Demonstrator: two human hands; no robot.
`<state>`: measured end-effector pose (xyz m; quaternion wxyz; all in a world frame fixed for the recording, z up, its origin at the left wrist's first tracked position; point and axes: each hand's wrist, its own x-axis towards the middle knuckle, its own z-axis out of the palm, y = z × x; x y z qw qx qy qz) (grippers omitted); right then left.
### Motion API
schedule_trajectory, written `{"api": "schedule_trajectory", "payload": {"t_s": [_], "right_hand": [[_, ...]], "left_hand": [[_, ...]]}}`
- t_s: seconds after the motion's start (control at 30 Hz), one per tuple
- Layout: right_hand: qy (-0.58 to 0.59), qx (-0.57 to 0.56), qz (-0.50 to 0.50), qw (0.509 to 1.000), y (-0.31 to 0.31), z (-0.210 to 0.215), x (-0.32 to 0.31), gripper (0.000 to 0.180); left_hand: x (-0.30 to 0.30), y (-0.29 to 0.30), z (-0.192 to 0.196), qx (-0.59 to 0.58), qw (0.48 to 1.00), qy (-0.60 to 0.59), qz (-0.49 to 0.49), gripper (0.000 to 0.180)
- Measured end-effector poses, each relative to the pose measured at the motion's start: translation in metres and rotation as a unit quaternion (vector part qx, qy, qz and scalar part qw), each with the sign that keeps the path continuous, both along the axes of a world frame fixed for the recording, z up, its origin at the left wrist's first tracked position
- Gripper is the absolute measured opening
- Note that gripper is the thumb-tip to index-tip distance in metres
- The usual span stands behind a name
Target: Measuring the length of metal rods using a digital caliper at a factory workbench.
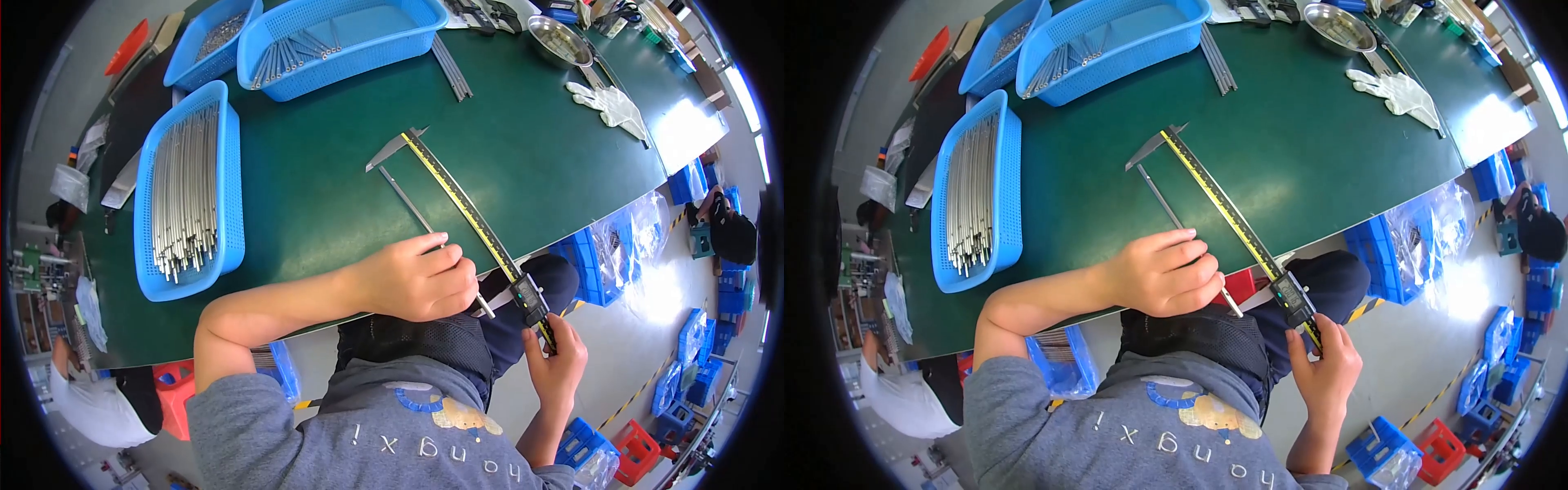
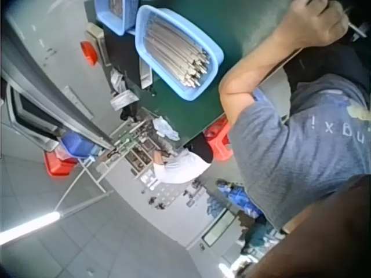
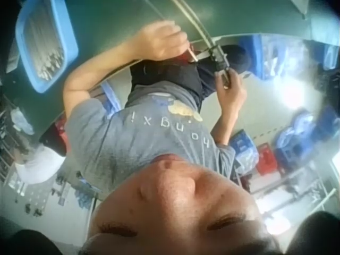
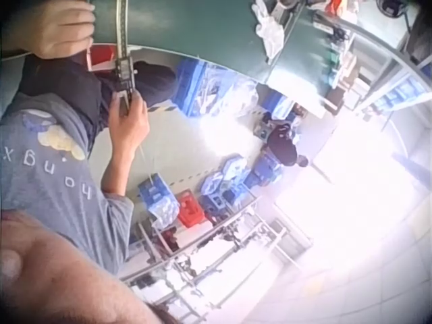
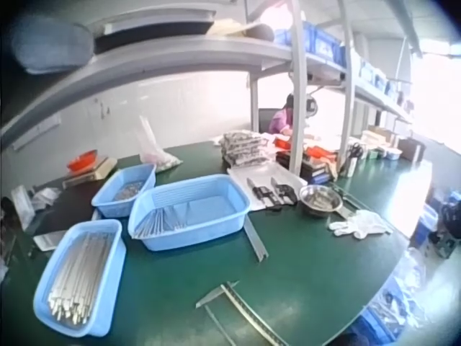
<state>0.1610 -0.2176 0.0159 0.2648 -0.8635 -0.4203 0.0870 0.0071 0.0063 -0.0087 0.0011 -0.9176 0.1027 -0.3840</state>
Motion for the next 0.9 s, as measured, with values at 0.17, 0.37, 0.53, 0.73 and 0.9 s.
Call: {"api": "schedule_trajectory", "payload": {"t_s": [0.17, 0.37, 0.53, 0.73, 0.9], "right_hand": [[-0.008, 0.003, 0.004, 1.0, 0.003, 0.001, -0.003, 0.032], [-0.006, 0.0, 0.005, 1.0, -0.002, 0.001, -0.003, 0.033], [-0.001, -0.001, 0.004, 1.0, -0.004, 0.002, -0.004, 0.033], [-0.007, 0.007, 0.01, 1.0, 0.001, 0.003, -0.002, 0.032], [-0.015, 0.024, 0.013, 1.0, 0.004, 0.003, -0.001, 0.031]], "left_hand": [[-0.007, 0.001, -0.002, -0.014, 0.999, -0.002, 0.029, 0.013], [-0.007, -0.002, -0.002, -0.015, 0.999, 0.01, 0.035, 0.013], [-0.006, -0.003, -0.003, -0.032, 0.998, 0.046, 0.028, 0.013], [-0.007, 0.005, 0.009, -0.085, 0.987, 0.135, 0.027, 0.019], [-0.007, 0.009, 0.011, -0.107, 0.985, 0.13, 0.026, 0.022]]}}
